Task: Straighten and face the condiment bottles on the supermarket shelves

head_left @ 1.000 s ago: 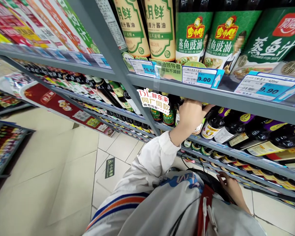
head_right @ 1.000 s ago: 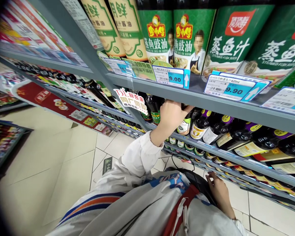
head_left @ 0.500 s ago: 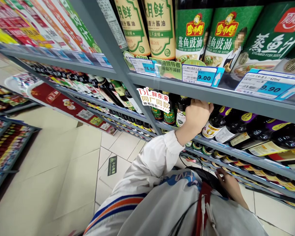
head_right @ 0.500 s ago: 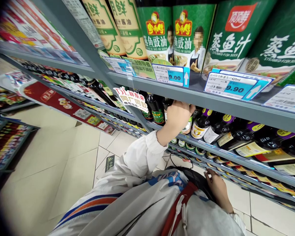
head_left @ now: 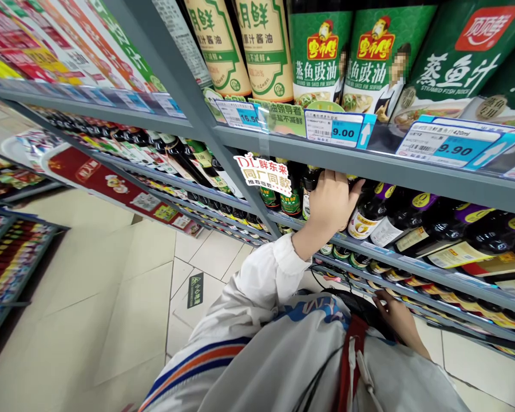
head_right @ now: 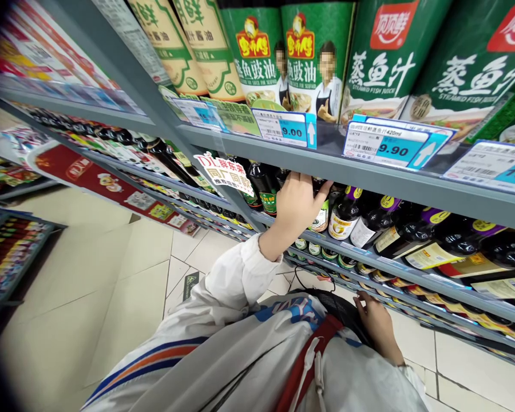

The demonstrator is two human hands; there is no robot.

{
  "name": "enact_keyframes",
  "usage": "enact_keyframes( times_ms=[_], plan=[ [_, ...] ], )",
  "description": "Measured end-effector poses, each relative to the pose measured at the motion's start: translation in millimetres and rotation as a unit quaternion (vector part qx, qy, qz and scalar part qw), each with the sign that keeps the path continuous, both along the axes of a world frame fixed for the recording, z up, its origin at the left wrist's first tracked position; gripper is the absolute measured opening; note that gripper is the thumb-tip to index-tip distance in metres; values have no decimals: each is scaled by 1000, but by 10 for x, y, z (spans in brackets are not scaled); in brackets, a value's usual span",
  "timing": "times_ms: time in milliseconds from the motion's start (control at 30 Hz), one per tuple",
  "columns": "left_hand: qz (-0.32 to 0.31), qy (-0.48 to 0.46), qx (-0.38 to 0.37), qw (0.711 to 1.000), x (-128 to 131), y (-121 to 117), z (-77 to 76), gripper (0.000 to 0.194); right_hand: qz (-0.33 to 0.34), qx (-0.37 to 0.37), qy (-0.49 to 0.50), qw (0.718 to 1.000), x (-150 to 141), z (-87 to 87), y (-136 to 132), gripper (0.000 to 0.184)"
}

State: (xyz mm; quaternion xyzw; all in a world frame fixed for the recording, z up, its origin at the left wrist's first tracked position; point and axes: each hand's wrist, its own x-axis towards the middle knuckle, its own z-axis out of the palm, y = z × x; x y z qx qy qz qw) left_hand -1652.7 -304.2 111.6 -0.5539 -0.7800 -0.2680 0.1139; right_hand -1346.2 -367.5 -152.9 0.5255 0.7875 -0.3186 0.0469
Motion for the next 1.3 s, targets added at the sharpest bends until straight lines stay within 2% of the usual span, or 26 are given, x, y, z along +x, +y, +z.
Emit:
enact_keyframes(
  times_ms=[133, 233, 367, 467, 667, 800, 900, 1000, 1067, 1200, 1300],
  plan=[
    [14, 17, 37, 999, 97, -90, 47, 47, 3, 5, -5, 1000, 56, 19, 7, 45],
    [-18, 42, 62, 997, 253, -119, 39, 41, 7, 9, -7, 1000, 109, 30, 22, 46],
    [-79, 80, 68, 991, 462, -18, -94, 41, 14, 9, -11, 1000, 188, 42, 57, 46],
    [-102, 102, 57, 988, 529, 113, -217, 42, 13, 12, -20, 1000, 269, 53, 78, 46],
    [-84, 109, 82, 987, 569, 198, -371, 38, 3, 8, -37, 999, 499, 62, 64, 49],
    [-37, 111, 138, 984, 742, 101, -365, 42, -6, 5, -42, 999, 670, 56, 42, 50],
    [-43, 71, 154, 985, 952, 76, -334, 42, -17, 1, -46, 999, 811, 62, 28, 49],
    [-63, 11, 132, 989, 1168, 179, -319, 53, -31, -5, -49, 998, 967, 74, -1, 49],
    [-45, -28, 110, 992, 1283, 290, -308, 61, -38, -8, -49, 998, 1071, 80, -34, 51],
    [-20, -75, 43, 996, 1324, 428, -211, 41, -52, -13, -51, 997, 1235, 88, -114, 53],
    [-74, -91, -17, 993, 1173, 420, -88, 28, -57, -14, -50, 997, 1301, 100, -148, 55]
  ],
)
